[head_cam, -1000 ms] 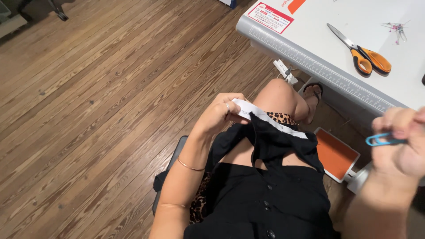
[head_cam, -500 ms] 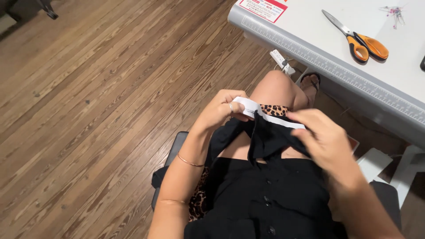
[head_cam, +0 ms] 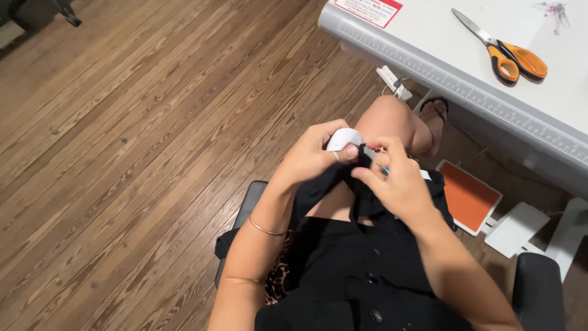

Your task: Trimming excess threads and fabric from a garment using small snips

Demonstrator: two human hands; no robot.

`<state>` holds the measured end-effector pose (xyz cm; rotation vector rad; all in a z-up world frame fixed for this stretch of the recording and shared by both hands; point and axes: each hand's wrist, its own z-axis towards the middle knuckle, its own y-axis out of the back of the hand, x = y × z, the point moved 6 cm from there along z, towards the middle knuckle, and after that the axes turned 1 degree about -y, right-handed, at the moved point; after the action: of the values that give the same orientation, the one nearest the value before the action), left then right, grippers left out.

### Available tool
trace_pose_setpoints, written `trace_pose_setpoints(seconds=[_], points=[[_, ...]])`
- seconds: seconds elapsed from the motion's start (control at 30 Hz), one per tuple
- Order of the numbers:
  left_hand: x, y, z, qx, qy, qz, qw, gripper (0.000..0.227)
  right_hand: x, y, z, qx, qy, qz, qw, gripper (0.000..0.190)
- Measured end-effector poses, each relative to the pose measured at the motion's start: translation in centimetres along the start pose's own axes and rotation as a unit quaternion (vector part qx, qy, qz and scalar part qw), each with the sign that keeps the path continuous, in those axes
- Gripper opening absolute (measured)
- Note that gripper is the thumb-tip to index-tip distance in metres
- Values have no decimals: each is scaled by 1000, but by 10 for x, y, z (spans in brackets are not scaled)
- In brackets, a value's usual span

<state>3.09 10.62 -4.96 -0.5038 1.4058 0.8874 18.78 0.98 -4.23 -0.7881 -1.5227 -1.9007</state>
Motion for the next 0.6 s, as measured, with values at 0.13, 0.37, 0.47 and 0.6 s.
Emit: trace_pose_setpoints(seconds=[0.13,0.37,0.47,0.6], points=[[-8,1,-5,-28,17,-225,974,18,-21,19,-12,138,-62,-62,987,47],[18,-2,5,-83,-31,-270,959,15,-22,45,-43,168,72,164,969,35],[26,-10,7,-70,-15,-298,952,15,-2,63,-30,-11,203,294,934,48],[34,-23,5,-51,26,-349,935,16,25,45,-12,-52,211,426,878,50]])
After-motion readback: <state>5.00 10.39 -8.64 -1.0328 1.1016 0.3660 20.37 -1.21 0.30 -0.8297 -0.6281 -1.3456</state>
